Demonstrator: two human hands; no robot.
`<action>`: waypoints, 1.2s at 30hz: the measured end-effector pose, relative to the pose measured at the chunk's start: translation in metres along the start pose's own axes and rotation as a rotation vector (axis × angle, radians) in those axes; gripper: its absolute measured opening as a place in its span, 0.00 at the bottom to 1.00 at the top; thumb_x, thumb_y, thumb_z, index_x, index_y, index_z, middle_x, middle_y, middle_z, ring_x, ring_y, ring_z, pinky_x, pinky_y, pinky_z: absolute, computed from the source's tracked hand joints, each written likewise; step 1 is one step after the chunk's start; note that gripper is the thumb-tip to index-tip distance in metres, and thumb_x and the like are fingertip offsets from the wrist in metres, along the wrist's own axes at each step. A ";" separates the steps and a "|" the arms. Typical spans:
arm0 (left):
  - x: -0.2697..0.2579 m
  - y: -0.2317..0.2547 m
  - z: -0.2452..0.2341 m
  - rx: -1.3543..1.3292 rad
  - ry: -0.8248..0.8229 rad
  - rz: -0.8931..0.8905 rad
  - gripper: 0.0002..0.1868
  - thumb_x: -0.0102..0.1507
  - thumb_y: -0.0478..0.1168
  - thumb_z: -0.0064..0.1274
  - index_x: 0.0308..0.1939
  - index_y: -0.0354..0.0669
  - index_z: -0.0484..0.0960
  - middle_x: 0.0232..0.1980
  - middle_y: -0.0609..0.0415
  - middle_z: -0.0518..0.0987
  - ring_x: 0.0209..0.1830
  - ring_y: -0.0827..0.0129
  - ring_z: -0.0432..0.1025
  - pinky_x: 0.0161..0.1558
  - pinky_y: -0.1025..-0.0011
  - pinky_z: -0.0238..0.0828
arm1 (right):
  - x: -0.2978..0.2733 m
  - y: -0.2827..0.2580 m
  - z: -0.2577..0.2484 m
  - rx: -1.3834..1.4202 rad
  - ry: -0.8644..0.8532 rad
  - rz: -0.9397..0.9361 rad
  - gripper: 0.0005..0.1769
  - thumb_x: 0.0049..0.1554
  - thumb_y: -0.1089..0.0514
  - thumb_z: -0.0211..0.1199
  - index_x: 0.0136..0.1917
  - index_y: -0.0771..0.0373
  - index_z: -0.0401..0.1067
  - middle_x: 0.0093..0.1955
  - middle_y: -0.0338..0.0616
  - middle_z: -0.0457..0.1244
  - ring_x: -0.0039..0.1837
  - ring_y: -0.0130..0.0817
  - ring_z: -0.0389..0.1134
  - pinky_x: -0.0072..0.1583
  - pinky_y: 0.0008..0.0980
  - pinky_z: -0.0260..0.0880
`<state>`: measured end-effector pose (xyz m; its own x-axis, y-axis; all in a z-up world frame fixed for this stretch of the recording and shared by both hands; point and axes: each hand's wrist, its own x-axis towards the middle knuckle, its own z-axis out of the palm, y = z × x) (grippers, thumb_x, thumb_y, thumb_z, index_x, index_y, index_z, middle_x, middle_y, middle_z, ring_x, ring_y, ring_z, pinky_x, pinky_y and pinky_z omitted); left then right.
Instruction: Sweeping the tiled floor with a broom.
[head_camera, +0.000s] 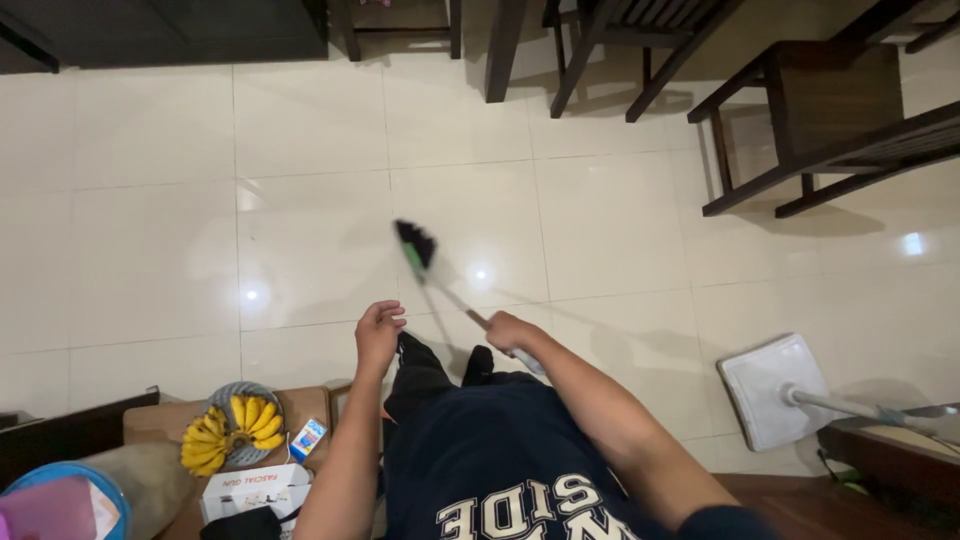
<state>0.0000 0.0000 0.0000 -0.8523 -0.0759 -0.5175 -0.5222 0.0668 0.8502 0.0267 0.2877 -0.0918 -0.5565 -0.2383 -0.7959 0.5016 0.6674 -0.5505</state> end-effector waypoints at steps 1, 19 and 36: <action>0.000 -0.002 -0.001 0.002 -0.002 0.003 0.17 0.67 0.28 0.35 0.54 0.36 0.79 0.50 0.48 0.83 0.42 0.68 0.78 0.43 0.72 0.74 | -0.002 -0.011 0.001 0.002 0.003 -0.001 0.15 0.52 0.65 0.53 0.44 0.82 0.74 0.33 0.62 0.67 0.30 0.47 0.69 0.32 0.43 0.68; 0.007 -0.005 0.008 0.007 -0.024 0.008 0.18 0.66 0.27 0.36 0.54 0.34 0.79 0.50 0.47 0.83 0.43 0.66 0.78 0.46 0.71 0.76 | -0.135 0.068 -0.050 0.441 0.335 0.169 0.10 0.60 0.55 0.60 0.50 0.64 0.74 0.29 0.41 0.59 0.27 0.31 0.59 0.28 0.36 0.61; 0.001 0.002 0.015 0.045 -0.040 0.025 0.18 0.65 0.26 0.35 0.53 0.34 0.80 0.50 0.47 0.83 0.42 0.69 0.77 0.45 0.71 0.75 | -0.096 0.115 -0.053 0.069 0.440 0.601 0.24 0.53 0.63 0.56 0.59 0.81 0.70 0.47 0.68 0.70 0.44 0.53 0.76 0.45 0.46 0.78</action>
<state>-0.0025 0.0151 0.0000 -0.8649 -0.0345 -0.5007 -0.5012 0.1129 0.8579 0.1024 0.4247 -0.0650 -0.3802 0.4672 -0.7982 0.8348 0.5448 -0.0787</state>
